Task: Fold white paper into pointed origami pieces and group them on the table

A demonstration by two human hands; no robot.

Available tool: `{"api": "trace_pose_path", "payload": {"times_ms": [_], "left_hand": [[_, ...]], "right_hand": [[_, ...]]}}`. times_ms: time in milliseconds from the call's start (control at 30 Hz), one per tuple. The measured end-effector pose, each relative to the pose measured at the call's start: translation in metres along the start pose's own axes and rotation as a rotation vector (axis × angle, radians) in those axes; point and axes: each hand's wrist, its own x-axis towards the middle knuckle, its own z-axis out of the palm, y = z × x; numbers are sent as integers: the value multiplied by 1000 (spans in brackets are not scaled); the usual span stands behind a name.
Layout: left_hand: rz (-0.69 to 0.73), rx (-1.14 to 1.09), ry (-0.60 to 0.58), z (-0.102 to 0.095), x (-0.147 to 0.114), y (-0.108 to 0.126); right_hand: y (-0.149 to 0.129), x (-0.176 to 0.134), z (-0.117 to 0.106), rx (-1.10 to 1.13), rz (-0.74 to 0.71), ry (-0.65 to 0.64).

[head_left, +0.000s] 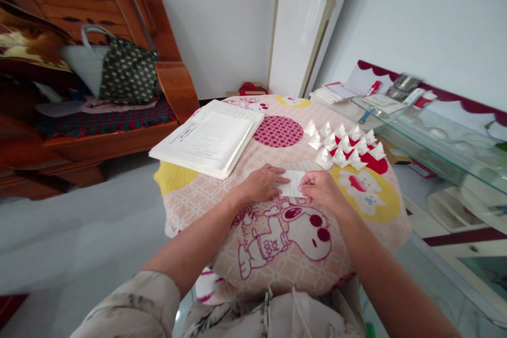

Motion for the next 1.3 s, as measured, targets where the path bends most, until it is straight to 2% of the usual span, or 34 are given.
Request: {"api": "trace_pose_path", "payload": {"times_ms": [167, 267, 400, 533, 700, 933, 1033, 1167, 1300], "left_hand": [[-6, -16, 94, 9, 5, 2], [11, -11, 110, 11, 8, 5], [-32, -45, 92, 11, 9, 5], [-56, -159, 55, 11, 8, -7], [-17, -270, -46, 6, 3, -25], [122, -316, -208, -14, -5, -35], [132, -394, -199, -14, -7, -42], [130, -485, -105, -8, -8, -47], [114, -532, -33, -4, -8, -46]], "right_hand": [[-4, 13, 30, -26, 27, -68], [1, 16, 33, -50, 23, -60], [3, 16, 31, -45, 16, -47], [1, 14, 32, -36, 13, -33], [0, 13, 33, -31, 27, -25], [5, 17, 35, -41, -1, -10], [4, 12, 36, -221, -97, 9], [-4, -6, 41, -665, -336, 70], [-10, -16, 50, -941, -435, 8]]}}
